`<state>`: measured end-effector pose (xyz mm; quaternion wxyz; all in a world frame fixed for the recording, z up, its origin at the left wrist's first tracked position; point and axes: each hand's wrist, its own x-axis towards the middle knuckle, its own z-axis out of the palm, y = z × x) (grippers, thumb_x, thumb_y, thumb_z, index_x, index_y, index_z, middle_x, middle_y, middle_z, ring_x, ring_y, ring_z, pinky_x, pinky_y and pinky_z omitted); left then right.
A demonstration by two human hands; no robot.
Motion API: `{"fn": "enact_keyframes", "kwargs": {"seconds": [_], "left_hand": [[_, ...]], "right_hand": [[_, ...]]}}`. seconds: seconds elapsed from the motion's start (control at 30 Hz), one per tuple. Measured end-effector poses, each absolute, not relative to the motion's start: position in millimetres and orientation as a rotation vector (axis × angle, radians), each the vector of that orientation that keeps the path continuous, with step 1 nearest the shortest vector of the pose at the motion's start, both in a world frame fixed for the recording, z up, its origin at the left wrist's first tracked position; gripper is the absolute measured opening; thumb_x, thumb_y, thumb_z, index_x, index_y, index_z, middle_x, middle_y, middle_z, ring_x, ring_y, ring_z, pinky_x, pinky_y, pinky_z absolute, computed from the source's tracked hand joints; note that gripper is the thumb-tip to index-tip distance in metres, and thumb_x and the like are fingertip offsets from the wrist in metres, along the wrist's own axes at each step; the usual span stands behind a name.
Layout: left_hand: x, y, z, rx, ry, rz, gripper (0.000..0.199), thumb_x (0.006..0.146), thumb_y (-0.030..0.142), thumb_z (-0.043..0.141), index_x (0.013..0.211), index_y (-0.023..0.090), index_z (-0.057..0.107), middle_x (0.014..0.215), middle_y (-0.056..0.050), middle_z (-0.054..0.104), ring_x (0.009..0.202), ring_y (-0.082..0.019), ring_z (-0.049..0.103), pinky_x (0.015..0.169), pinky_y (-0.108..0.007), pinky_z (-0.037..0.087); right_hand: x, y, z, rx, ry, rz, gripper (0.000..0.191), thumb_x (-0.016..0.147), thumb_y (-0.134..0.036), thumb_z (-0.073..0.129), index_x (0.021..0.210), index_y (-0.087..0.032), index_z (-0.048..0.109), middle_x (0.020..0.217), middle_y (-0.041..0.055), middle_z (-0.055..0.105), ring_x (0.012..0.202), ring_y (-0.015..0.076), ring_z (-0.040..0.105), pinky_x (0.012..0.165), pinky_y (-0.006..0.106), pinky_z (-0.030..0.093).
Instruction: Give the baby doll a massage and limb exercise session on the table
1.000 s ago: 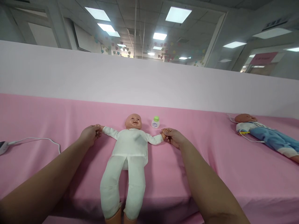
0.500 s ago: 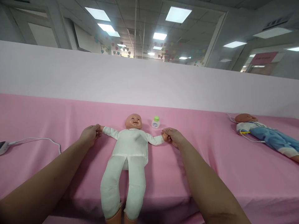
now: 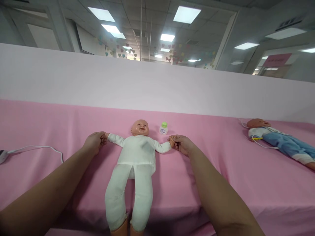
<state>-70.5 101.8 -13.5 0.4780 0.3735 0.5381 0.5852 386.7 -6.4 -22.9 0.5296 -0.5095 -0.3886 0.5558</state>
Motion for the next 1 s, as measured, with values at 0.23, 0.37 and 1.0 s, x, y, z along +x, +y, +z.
{"fn": "enact_keyframes", "kwargs": {"seconds": [0.23, 0.37, 1.0], "left_hand": [[-69, 101, -13, 0.915, 1.315, 1.432, 0.014, 0.06, 0.014, 0.063, 0.072, 0.02, 0.057, 0.057, 0.003, 0.051, 0.05, -0.012, 0.048, 0.052, -0.026, 0.048], [-69, 101, -12, 0.922, 1.313, 1.435, 0.013, 0.063, 0.015, 0.065, 0.071, 0.02, 0.056, 0.058, 0.002, 0.051, 0.05, -0.012, 0.047, 0.051, -0.025, 0.048], [-71, 106, -19, 0.946, 1.371, 1.413, 0.007, 0.074, 0.017, 0.063, 0.079, 0.016, 0.067, 0.059, -0.001, 0.059, 0.05, -0.014, 0.054, 0.054, -0.027, 0.052]], "right_hand": [[385, -9, -21, -1.268, -0.97, 1.328, 0.021, 0.073, -0.028, 0.082, 0.091, -0.018, 0.077, 0.085, 0.0108, 0.076, 0.067, 0.0182, 0.061, 0.052, 0.027, 0.047], [384, -12, -20, -1.216, -1.017, 1.32, 0.025, 0.071, -0.032, 0.087, 0.09, -0.02, 0.077, 0.088, 0.0092, 0.076, 0.07, 0.0182, 0.063, 0.058, 0.028, 0.051], [383, -1, -30, -1.263, -0.93, 1.255, 0.02, 0.08, -0.035, 0.082, 0.085, -0.018, 0.074, 0.078, 0.0048, 0.067, 0.066, 0.0133, 0.055, 0.057, 0.025, 0.047]]}}
